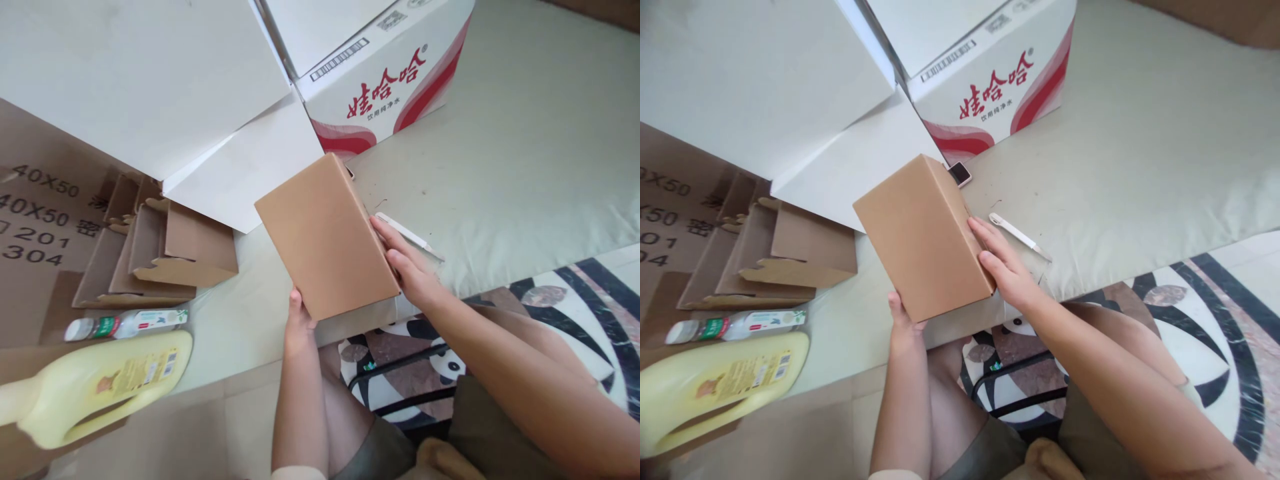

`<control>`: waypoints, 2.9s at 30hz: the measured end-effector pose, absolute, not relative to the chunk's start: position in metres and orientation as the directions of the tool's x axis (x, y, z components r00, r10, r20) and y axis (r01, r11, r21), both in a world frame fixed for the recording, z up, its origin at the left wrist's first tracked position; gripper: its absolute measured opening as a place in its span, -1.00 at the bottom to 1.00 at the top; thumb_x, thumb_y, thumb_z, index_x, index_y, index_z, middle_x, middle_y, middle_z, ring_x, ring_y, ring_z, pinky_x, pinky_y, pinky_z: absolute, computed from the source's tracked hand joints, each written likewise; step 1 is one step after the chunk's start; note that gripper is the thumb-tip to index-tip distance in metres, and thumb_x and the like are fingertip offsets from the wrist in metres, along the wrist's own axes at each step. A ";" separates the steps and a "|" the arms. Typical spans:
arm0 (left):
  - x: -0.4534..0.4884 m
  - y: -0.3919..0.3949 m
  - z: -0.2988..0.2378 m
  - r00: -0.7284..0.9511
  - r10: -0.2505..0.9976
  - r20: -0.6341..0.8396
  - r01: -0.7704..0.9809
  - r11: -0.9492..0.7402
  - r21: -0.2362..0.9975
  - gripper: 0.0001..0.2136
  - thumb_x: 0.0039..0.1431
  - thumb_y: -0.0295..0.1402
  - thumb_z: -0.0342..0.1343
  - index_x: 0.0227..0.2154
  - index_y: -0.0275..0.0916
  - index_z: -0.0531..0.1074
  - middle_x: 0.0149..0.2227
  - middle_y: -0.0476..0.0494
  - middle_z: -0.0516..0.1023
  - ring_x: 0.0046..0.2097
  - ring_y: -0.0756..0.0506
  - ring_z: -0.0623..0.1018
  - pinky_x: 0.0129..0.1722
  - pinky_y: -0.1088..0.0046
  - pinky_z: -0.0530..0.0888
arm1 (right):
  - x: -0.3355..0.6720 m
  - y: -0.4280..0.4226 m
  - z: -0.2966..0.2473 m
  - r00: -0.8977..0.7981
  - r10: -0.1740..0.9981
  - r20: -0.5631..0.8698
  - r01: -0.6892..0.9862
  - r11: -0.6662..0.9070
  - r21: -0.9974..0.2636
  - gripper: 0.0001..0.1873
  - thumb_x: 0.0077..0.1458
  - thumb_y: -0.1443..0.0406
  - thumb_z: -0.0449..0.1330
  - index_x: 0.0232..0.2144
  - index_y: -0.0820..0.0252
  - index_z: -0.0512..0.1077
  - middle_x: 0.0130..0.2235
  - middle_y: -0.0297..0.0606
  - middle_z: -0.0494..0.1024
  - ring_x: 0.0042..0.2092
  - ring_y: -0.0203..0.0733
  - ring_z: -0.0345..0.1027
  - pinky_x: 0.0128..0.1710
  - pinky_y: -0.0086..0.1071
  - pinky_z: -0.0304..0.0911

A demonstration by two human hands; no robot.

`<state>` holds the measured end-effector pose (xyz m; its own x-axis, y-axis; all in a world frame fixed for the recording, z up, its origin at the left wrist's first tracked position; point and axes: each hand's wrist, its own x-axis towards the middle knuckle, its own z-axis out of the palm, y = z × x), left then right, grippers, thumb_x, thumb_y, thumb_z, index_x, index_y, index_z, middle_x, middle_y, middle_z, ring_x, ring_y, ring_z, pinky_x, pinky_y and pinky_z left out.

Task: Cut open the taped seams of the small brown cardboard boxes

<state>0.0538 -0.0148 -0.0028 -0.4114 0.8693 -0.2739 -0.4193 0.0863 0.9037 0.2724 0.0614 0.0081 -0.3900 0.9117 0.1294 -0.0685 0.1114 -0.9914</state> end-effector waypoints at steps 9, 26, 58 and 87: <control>0.063 -0.004 0.009 -0.500 0.858 -0.118 -0.350 -0.075 0.934 -0.33 -0.17 -0.04 0.40 0.07 0.01 0.39 0.05 -0.09 0.54 -0.02 -0.14 0.56 -0.11 0.37 0.50 | 0.277 0.058 0.014 -0.327 0.926 0.188 -0.013 0.195 -0.981 -0.39 0.26 -0.10 0.02 0.31 -0.22 0.24 0.43 -0.42 0.10 0.47 0.02 -0.16 0.47 0.07 -0.28; 0.049 -0.012 0.009 -0.360 0.858 -0.367 -0.509 0.150 0.848 -0.34 -0.31 0.00 0.35 -0.07 -0.21 0.52 -0.12 -0.26 0.62 -0.09 -0.27 0.60 -0.05 0.15 0.53 | 0.272 0.056 0.010 -0.421 0.879 0.222 -0.073 0.211 -0.975 -0.43 0.28 -0.04 0.04 0.30 -0.20 0.24 0.39 -0.24 0.12 0.44 0.10 -0.12 0.40 0.12 -0.06; 0.052 -0.011 0.012 -0.431 0.788 -0.440 -0.519 0.183 0.835 -0.46 -0.45 -0.09 0.38 -0.29 -0.21 0.52 -0.32 -0.13 0.62 -0.30 -0.16 0.59 -0.30 0.33 0.52 | 0.271 0.058 0.001 -0.403 0.878 0.258 -0.106 0.235 -0.966 -0.46 0.31 0.01 0.03 0.30 -0.22 0.22 0.38 -0.24 0.13 0.45 0.06 -0.12 0.42 0.15 -0.15; 0.058 -0.012 0.013 -0.454 0.791 -0.411 -0.433 0.208 0.877 -0.49 -0.33 -0.02 0.31 -0.29 -0.20 0.48 -0.22 -0.21 0.62 -0.07 -0.31 0.59 -0.20 0.25 0.52 | 0.264 0.058 0.001 -0.403 0.905 0.140 -0.126 0.096 -0.987 -0.42 0.29 -0.07 -0.03 0.28 -0.13 0.18 0.36 -0.21 0.16 0.38 0.07 0.04 0.38 0.15 -0.03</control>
<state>0.0578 -0.0120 0.0128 -0.4538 0.7908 -0.4107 -0.4325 0.2076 0.8774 0.2639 0.0584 0.0006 -0.4026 0.9047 0.1395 -0.1261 0.0961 -0.9873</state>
